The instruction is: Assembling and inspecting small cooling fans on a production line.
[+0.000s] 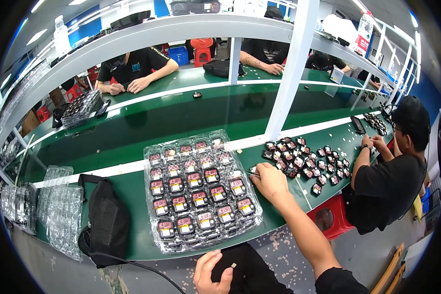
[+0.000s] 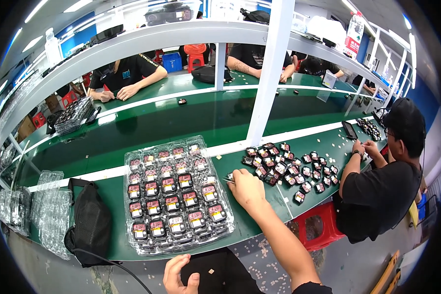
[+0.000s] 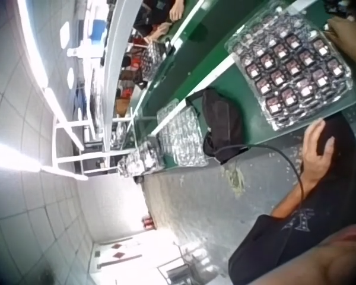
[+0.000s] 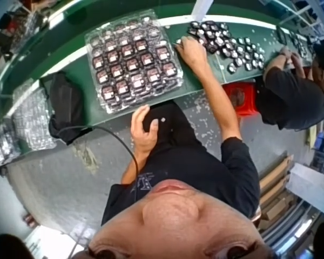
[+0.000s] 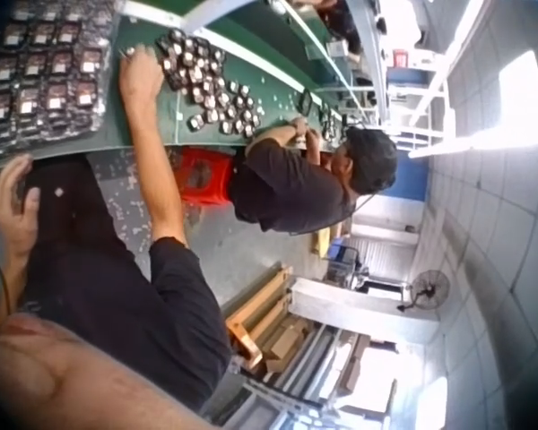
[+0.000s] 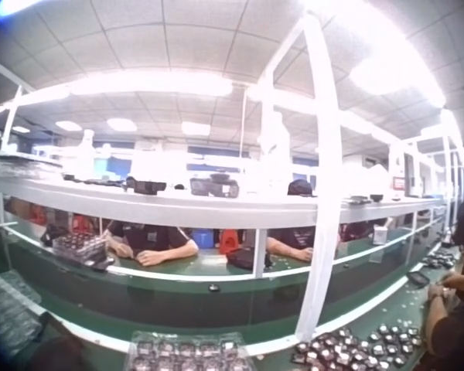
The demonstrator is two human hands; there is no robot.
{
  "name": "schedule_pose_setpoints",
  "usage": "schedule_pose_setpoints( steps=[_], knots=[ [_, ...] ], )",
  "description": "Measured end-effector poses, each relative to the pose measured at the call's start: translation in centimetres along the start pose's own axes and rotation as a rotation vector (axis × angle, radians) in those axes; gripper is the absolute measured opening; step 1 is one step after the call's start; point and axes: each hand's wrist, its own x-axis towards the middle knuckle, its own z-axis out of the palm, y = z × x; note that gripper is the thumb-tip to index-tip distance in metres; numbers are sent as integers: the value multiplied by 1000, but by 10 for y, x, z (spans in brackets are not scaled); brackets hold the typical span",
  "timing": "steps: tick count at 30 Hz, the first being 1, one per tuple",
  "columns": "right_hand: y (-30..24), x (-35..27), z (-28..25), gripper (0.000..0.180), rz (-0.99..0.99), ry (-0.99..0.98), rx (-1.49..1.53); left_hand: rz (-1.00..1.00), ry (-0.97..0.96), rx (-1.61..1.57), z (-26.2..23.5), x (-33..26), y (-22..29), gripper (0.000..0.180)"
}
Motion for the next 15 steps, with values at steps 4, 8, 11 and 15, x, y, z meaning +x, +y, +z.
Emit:
schedule_pose_setpoints(
  steps=[4, 8, 11, 15],
  knots=[
    [6, -32, -8, 27, -13, 151, 162, -25, -51, -11, 2, -1, -3, 41],
    [-23, -79, -49, 39, -228, 285, 459, -188, -89, -551, 6, -5, -17, 42],
    [-44, -125, -72, 47, -321, -34, 725, -164, -165, -858, 9, 8, -13, 47],
    [-61, -146, -61, 46, -559, -189, 750, -187, -159, -982, 14, 21, -16, 61]
  ],
)
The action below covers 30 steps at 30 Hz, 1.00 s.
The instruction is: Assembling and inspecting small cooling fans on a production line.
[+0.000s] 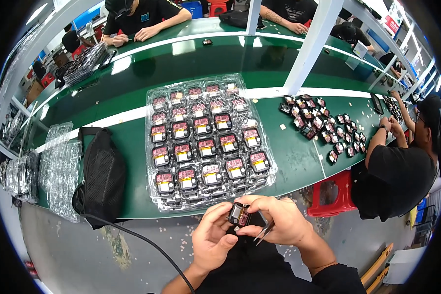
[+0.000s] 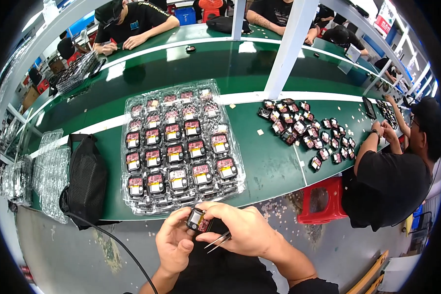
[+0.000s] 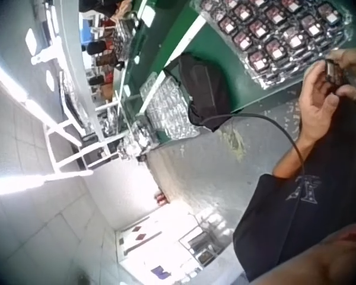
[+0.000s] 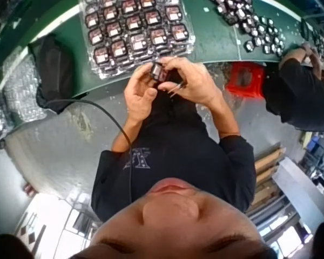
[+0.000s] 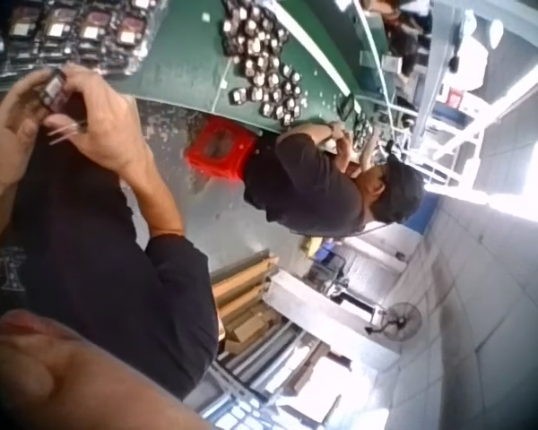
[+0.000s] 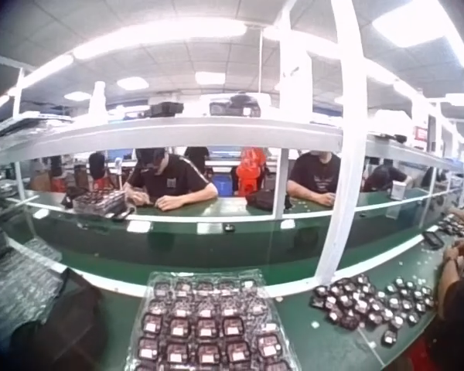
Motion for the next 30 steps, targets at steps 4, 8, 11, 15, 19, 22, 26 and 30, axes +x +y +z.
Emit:
schedule_pose_setpoints(
  steps=[4, 8, 11, 15, 19, 22, 26, 30],
  knots=[
    [-1, -4, 6, 47, 14, 24, 91, -10, -23, -6, -8, -2, 3, 62],
    [-2, -4, 13, 47, -32, 18, 77, -47, 109, -115, 1, -5, 7, 62],
    [-4, -5, 13, 49, -77, -54, 74, -55, 66, 0, -8, -3, 9, 66],
    [-4, -6, 22, 55, -55, -11, 187, -71, 38, 91, -13, -7, 8, 73],
    [-4, -6, 23, 59, -95, 133, 37, -32, 98, -101, -10, -3, 9, 64],
    [-1, -15, 28, 50, -76, 133, -217, -56, 140, -136, -9, -3, 10, 63],
    [1, -12, 35, 38, -181, 278, -400, -68, 145, -151, -10, -3, 8, 63],
    [1, -14, 36, 33, -158, 241, -283, -82, 156, -174, -9, -3, 8, 63]
  ],
)
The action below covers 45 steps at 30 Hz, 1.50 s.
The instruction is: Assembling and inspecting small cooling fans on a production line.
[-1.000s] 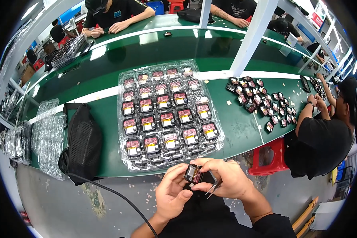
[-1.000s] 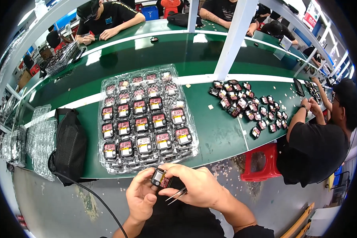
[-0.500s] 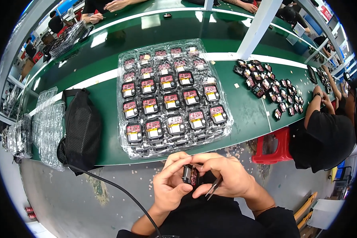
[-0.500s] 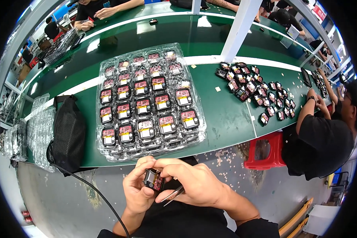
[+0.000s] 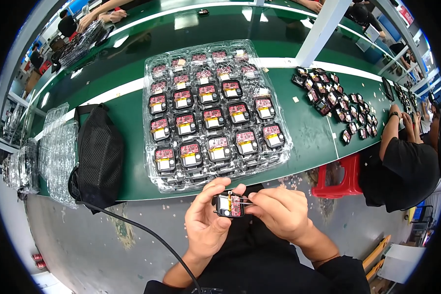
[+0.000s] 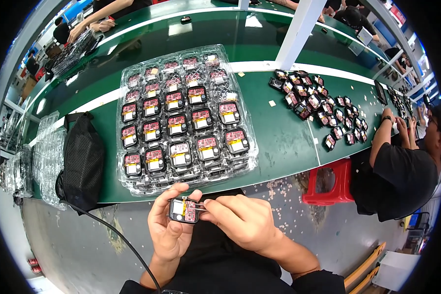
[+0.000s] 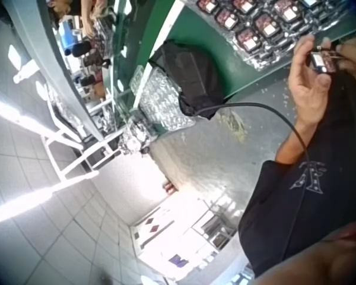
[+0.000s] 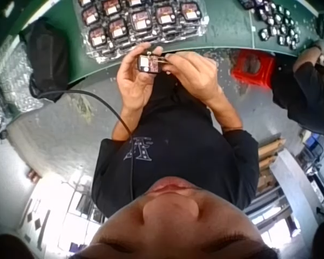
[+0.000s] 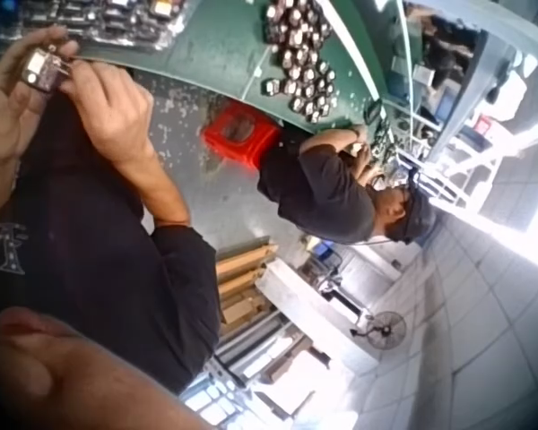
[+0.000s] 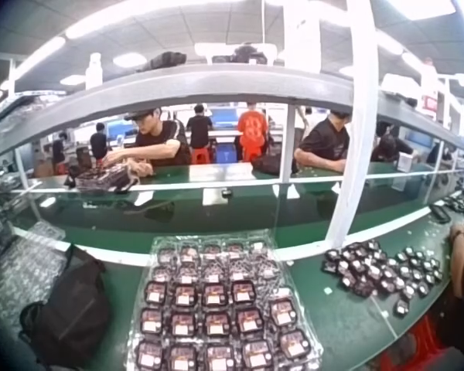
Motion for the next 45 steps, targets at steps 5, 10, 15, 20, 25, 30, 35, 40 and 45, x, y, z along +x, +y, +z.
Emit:
schedule_pose_setpoints(
  steps=[5, 10, 15, 20, 25, 30, 35, 40, 45],
  knots=[
    [-1, 3, 0, 35, 46, 9, 14, 29, -32, 50, -4, 0, -4, 69],
    [6, -5, 4, 35, -25, 89, -116, 2, -1, 32, 2, -1, -2, 66],
    [6, -7, 3, 28, -113, 99, -144, 6, -8, 49, -1, -1, -4, 70],
    [8, -8, 5, 26, -119, 113, -132, 3, -17, 49, -1, -1, -6, 69],
    [11, -7, 8, 23, -67, 133, -28, -15, -3, 58, 0, -1, -5, 69],
    [10, -5, 7, 22, 112, 103, 203, -19, 1, 67, -1, -1, -5, 69],
    [9, -1, 2, 21, 164, 65, 237, -19, -12, 98, -2, 0, -3, 67],
    [7, -2, 2, 20, 165, 50, 190, -26, -2, 118, -2, 0, -4, 66],
    [5, -4, 4, 20, 143, 77, 119, -39, 13, 128, -2, -1, -3, 66]
  ],
)
